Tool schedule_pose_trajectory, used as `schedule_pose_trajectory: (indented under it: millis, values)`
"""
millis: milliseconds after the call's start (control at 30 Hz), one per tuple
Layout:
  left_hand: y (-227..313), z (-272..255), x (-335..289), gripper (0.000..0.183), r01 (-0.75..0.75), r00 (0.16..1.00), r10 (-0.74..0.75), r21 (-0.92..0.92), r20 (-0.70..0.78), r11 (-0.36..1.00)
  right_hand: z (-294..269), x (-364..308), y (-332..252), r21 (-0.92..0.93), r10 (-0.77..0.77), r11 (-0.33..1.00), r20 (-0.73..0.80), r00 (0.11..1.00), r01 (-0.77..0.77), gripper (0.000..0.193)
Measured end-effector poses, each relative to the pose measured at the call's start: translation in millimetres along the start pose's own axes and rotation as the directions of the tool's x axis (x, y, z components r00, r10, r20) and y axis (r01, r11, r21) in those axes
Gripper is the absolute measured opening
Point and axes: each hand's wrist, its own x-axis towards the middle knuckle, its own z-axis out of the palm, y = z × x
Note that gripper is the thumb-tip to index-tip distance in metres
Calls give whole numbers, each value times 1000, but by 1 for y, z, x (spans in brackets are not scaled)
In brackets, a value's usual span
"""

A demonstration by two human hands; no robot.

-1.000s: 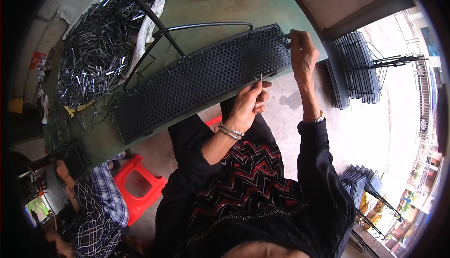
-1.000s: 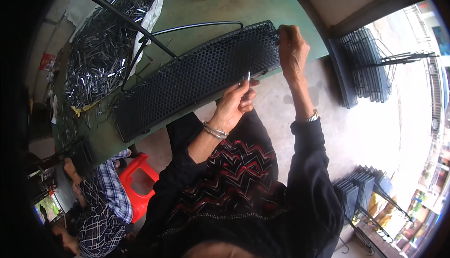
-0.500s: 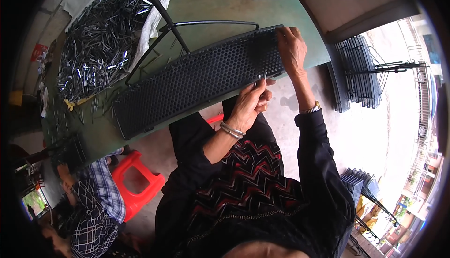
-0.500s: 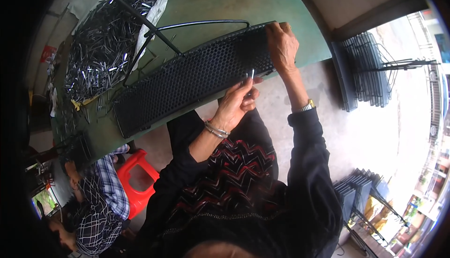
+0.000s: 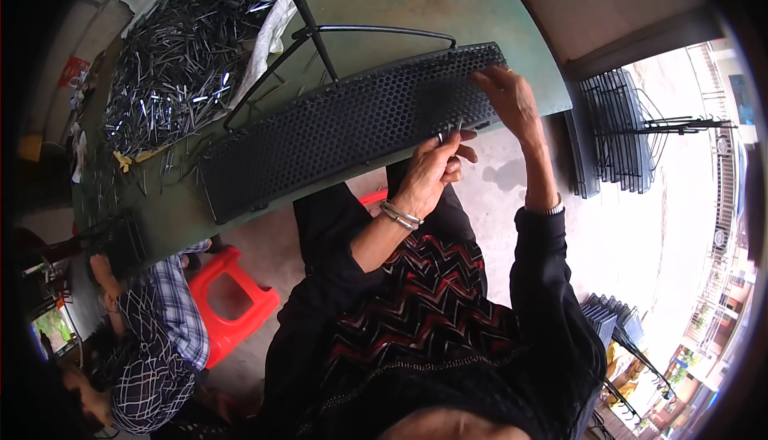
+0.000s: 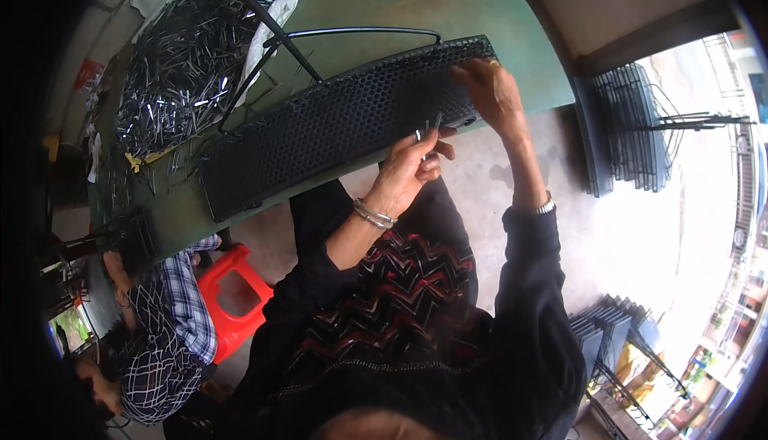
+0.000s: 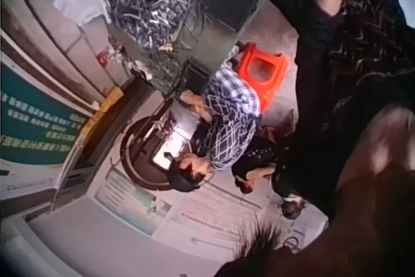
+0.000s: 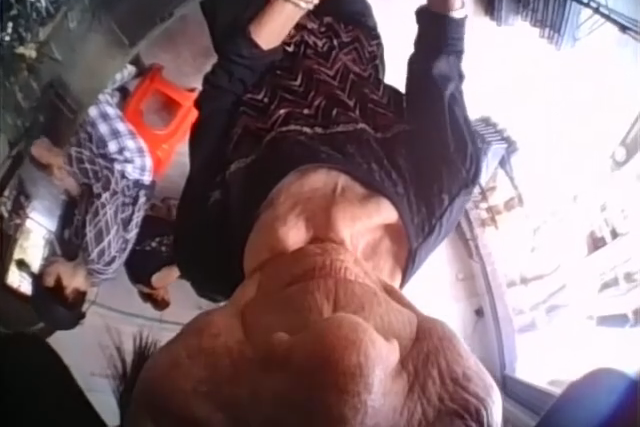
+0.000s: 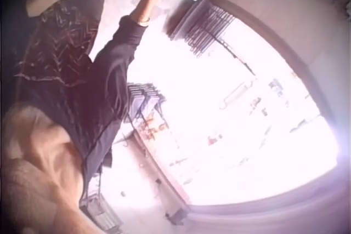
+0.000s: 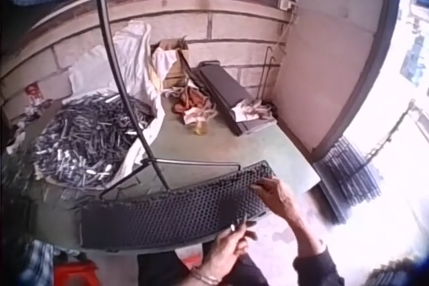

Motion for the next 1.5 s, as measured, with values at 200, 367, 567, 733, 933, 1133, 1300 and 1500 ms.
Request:
schedule_pose_trajectory:
  millis: [200, 367, 567, 733, 933, 1133, 1300, 1500]
  values:
    - [6, 4, -1, 25, -1, 999, 0, 28, 34, 1000, -17, -39, -19, 562, -79, 770, 555, 828, -302, 21]
    - [14, 5, -3, 23, 46, 989, -62, 120, 135, 992, -19, -41, -12, 585, -60, 745, 537, 841, -320, 16]
    - [17, -3, 0, 24, 114, 956, -154, 169, 249, 979, -24, -33, -16, 525, -156, 792, 668, 728, -311, 17]
    - [14, -13, 8, 19, 184, 921, -233, 178, 312, 967, -21, -38, -14, 600, -217, 713, 681, 699, -363, 17]
    - [17, -12, 11, 31, 176, 925, -227, 185, 305, 967, -25, -38, -23, 563, -138, 748, 649, 748, -351, 13]
    - [26, -7, 14, 61, 191, 960, -169, -79, 222, 978, -21, -50, -37, 615, 18, 783, 133, 991, -96, 9]
    - [33, -2, 14, 43, 114, 987, -102, -94, 126, 989, -16, -74, -51, 154, -431, 874, -192, 881, 461, 21]
    - [33, -10, 15, 23, 28, 994, -15, -119, 105, 992, -11, -82, -56, -2, -536, 841, -145, 832, 541, 27]
